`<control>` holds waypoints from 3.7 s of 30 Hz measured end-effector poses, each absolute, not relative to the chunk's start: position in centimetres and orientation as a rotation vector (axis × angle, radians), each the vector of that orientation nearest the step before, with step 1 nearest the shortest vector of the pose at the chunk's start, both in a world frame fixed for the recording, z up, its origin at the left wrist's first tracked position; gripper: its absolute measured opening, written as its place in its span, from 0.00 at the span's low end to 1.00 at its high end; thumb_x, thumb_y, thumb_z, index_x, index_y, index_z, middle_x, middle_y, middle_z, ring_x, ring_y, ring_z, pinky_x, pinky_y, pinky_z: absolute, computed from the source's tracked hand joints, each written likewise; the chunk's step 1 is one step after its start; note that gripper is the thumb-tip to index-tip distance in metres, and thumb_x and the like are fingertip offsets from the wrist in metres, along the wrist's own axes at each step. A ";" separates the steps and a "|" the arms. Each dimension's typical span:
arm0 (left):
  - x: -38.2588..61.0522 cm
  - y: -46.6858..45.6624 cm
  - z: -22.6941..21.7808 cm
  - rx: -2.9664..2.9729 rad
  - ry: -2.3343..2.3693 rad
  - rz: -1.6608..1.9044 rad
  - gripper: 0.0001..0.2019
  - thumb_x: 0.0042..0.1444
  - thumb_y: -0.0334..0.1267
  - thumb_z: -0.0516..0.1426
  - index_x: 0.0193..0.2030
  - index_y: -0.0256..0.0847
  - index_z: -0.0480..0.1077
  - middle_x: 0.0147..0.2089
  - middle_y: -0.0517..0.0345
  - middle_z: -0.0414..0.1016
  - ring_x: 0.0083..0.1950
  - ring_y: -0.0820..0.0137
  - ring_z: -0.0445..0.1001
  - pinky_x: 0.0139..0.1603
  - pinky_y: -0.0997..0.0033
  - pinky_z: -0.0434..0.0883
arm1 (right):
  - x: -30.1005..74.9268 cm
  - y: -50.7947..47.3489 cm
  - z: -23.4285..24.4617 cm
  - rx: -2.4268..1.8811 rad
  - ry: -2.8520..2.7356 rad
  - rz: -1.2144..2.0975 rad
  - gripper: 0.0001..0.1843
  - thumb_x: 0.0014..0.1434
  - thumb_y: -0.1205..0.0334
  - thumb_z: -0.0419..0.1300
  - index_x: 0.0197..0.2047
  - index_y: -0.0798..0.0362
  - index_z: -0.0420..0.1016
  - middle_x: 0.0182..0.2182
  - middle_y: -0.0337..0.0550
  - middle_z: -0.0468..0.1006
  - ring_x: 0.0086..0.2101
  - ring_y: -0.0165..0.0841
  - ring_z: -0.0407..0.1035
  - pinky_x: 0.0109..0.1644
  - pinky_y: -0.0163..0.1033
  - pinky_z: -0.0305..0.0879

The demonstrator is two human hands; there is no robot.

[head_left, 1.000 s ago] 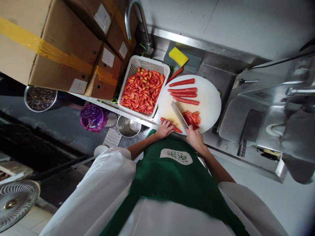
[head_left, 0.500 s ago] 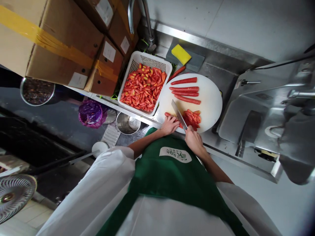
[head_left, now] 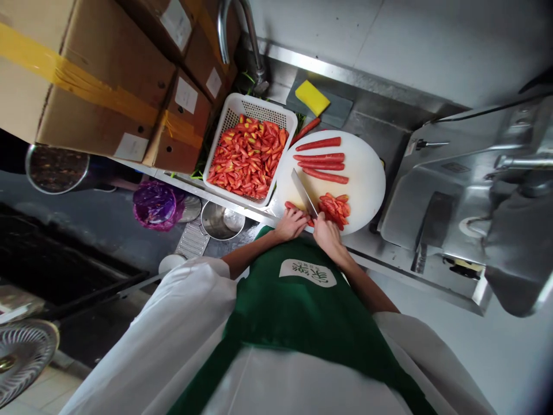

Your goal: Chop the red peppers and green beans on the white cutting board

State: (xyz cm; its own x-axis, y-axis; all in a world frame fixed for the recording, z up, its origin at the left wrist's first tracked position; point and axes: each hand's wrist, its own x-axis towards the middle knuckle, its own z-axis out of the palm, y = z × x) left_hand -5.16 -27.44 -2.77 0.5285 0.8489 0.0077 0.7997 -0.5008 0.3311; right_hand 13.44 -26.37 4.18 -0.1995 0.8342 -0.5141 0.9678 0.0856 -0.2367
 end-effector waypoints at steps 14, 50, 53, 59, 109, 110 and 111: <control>-3.0 -25.4 -2.9 2.416 1.405 0.387 0.17 0.69 0.45 0.48 0.55 0.41 0.73 0.55 0.45 0.68 0.59 0.54 0.59 0.58 0.51 0.64 | 15.3 -27.5 5.5 1.763 2.148 -0.665 0.14 0.71 0.66 0.45 0.57 0.61 0.61 0.38 0.57 0.80 0.41 0.45 0.77 0.44 0.40 0.66; -5.3 -25.1 -2.8 2.435 1.452 0.309 0.19 0.71 0.46 0.45 0.54 0.42 0.74 0.53 0.45 0.70 0.54 0.55 0.63 0.53 0.51 0.62 | 11.8 -24.5 5.4 1.745 2.180 -0.731 0.15 0.72 0.64 0.43 0.57 0.61 0.61 0.40 0.61 0.80 0.42 0.44 0.77 0.44 0.40 0.66; -6.3 -25.2 -2.5 2.405 1.556 0.344 0.20 0.68 0.51 0.50 0.57 0.43 0.72 0.59 0.43 0.67 0.59 0.51 0.60 0.56 0.47 0.62 | 12.8 -24.7 5.3 1.725 2.199 -0.776 0.18 0.73 0.58 0.44 0.60 0.60 0.60 0.41 0.58 0.80 0.41 0.45 0.77 0.42 0.40 0.64; -7.1 -26.0 -2.6 2.330 1.487 0.437 0.16 0.69 0.45 0.50 0.54 0.41 0.73 0.55 0.46 0.68 0.59 0.57 0.59 0.62 0.50 0.64 | 16.0 -27.0 5.0 1.745 2.162 -0.843 0.19 0.74 0.53 0.42 0.58 0.56 0.61 0.39 0.53 0.81 0.39 0.43 0.76 0.38 0.38 0.60; -5.7 -27.1 -3.0 2.398 1.416 0.309 0.16 0.70 0.39 0.46 0.55 0.40 0.72 0.56 0.46 0.67 0.56 0.58 0.60 0.60 0.53 0.65 | 14.5 -28.7 6.1 1.561 2.217 -0.810 0.18 0.74 0.58 0.40 0.59 0.58 0.60 0.38 0.53 0.80 0.37 0.42 0.77 0.39 0.38 0.60; -5.8 -27.2 -3.0 2.391 1.410 0.310 0.16 0.70 0.39 0.46 0.55 0.40 0.72 0.56 0.46 0.67 0.55 0.58 0.60 0.61 0.53 0.65 | 14.1 -28.4 5.7 1.581 2.224 -0.809 0.18 0.74 0.58 0.40 0.58 0.57 0.61 0.39 0.54 0.80 0.37 0.42 0.76 0.39 0.38 0.60; -6.0 -27.3 -2.9 2.384 1.403 0.312 0.16 0.70 0.40 0.47 0.56 0.40 0.71 0.55 0.46 0.67 0.55 0.59 0.60 0.60 0.53 0.65 | 13.7 -28.0 5.2 1.600 2.238 -0.811 0.17 0.75 0.58 0.40 0.56 0.57 0.62 0.39 0.54 0.80 0.38 0.42 0.76 0.39 0.38 0.60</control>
